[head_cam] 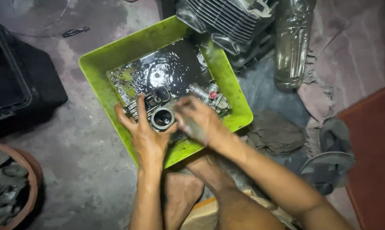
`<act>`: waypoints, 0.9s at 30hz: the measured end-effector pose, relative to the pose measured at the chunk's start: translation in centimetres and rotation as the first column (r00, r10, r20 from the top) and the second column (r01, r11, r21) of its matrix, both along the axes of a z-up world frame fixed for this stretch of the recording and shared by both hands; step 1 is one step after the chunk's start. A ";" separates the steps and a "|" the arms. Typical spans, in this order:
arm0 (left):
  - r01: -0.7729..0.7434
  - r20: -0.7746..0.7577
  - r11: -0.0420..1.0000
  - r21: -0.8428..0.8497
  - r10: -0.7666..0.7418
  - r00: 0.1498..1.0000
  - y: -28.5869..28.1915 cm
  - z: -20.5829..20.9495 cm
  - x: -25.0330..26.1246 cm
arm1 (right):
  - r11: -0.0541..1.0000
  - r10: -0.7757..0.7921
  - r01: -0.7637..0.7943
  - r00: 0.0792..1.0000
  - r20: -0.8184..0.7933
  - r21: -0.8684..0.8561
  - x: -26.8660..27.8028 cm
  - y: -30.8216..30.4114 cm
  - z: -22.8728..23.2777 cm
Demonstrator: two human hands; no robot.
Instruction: Cleaning a motorcycle engine component in a tray of solvent using a brush
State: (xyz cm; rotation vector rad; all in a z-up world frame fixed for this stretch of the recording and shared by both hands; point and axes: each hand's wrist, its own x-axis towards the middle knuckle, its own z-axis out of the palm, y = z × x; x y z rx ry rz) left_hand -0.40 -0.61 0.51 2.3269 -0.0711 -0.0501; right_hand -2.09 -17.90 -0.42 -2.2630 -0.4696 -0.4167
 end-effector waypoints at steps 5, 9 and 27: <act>-0.032 -0.030 0.996 0.086 0.035 0.999 0.4 0.2 -0.5 | 0.985 0.170 -0.163 0.940 -0.294 0.048 -1.5 -1.7 4.1; -0.066 -0.011 0.988 0.139 0.068 0.998 -0.8 0.3 -0.2 | 0.997 0.071 -0.064 0.978 -0.195 0.041 -1.4 -1.4 2.2; -0.017 -0.307 0.873 0.487 0.190 0.933 -1.6 5.5 -1.1 | 0.972 -0.171 0.170 0.985 -0.008 0.162 2.7 -4.1 -0.5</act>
